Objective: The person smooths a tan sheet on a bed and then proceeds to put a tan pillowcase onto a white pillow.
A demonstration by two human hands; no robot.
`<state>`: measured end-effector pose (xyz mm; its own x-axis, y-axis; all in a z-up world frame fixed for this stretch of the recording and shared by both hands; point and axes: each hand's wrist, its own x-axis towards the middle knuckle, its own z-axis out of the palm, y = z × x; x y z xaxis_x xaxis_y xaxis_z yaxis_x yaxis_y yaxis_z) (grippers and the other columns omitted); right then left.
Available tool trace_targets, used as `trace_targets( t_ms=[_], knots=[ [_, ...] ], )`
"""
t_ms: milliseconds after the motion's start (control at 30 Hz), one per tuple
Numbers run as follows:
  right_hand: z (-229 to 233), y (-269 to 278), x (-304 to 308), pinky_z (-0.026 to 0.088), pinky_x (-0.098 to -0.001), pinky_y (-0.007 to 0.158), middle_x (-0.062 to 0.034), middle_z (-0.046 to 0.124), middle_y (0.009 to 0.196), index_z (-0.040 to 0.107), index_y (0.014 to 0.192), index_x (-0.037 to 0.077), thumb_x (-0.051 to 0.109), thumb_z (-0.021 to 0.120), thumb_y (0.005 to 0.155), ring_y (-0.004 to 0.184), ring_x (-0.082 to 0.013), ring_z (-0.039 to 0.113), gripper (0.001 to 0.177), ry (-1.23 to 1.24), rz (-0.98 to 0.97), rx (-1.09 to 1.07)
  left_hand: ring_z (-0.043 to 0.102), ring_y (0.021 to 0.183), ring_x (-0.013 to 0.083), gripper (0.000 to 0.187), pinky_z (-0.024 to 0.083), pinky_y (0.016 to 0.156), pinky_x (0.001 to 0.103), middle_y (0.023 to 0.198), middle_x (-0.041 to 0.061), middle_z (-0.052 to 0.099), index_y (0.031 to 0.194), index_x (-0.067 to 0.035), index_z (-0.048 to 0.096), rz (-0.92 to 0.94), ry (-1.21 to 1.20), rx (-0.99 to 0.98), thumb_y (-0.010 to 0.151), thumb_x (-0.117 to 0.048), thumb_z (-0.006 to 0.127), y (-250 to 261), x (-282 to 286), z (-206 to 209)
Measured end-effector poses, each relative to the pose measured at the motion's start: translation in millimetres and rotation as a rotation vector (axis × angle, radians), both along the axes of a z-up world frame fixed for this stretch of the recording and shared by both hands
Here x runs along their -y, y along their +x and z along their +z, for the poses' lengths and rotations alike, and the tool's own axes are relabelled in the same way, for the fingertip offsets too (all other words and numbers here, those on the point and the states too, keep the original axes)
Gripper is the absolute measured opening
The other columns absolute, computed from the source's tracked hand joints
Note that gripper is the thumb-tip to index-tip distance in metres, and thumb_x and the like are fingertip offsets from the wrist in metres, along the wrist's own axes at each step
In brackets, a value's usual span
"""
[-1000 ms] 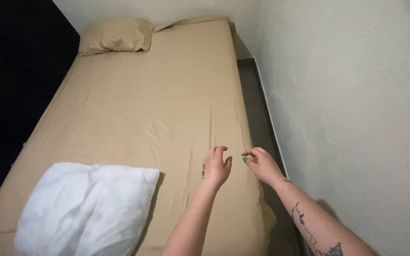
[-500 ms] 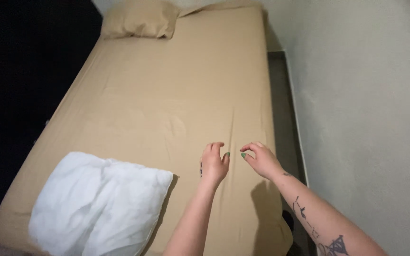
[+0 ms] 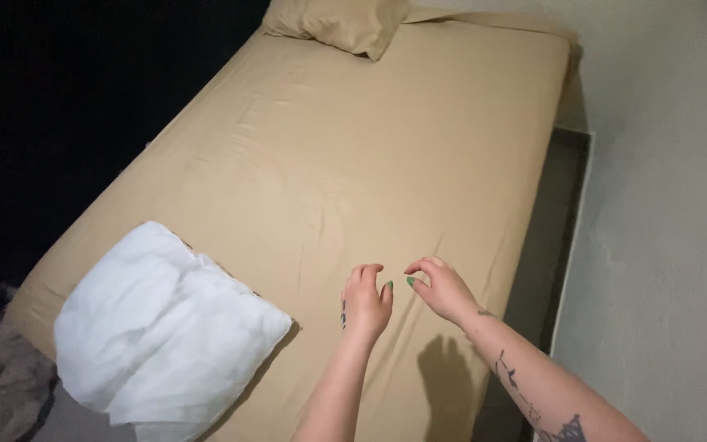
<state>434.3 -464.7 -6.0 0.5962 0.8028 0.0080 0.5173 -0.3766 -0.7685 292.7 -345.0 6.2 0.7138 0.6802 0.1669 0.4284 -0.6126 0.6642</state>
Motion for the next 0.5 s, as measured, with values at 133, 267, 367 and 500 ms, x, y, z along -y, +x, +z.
trace_targets(
  t_ms=[133,267,367,500],
  knots=[
    [7.6,36.5,-12.4,0.050,-0.0397,0.100,-0.0063,0.068,0.119,0.072,0.108,0.014,0.024,0.067,0.091,0.116,-0.0282,0.063,0.021,-0.019,0.011,-0.019,0.059,0.119,0.0335,0.036,0.046,0.098,0.048,0.125,0.012,0.062,0.120,-0.009,0.062,0.061,0.017,0.007,0.087,-0.015,0.073,28.1,-0.1,-3.2],
    [7.3,61.9,-11.3,0.048,-0.0407,0.099,-0.0072,0.066,0.119,0.072,0.107,0.012,0.022,0.068,0.090,0.117,-0.0288,0.061,0.020,0.005,0.073,0.011,0.059,0.118,0.0333,0.038,0.048,0.097,0.047,0.125,0.013,0.062,0.122,-0.009,0.062,0.086,0.025,-0.026,0.087,-0.015,0.073,46.3,5.8,-5.1],
    [27.1,78.8,-13.0,0.052,-0.0392,0.096,-0.0058,0.067,0.120,0.072,0.109,0.013,0.023,0.068,0.091,0.107,-0.0294,0.065,0.022,-0.014,0.052,-0.043,0.059,0.117,0.0345,0.039,0.047,0.096,0.048,0.125,0.013,0.062,0.122,-0.009,0.062,0.101,0.054,-0.002,0.086,-0.015,0.074,64.4,6.2,3.4],
    [30.8,88.4,-9.3,0.052,-0.0377,0.095,-0.0056,0.068,0.119,0.072,0.109,0.013,0.023,0.066,0.091,0.110,-0.0265,0.065,0.021,-0.018,0.018,-0.023,0.059,0.118,0.0354,0.039,0.048,0.096,0.047,0.128,0.014,0.061,0.122,-0.009,0.062,0.097,0.046,0.009,0.086,-0.015,0.074,74.0,5.7,12.2]
  ],
)
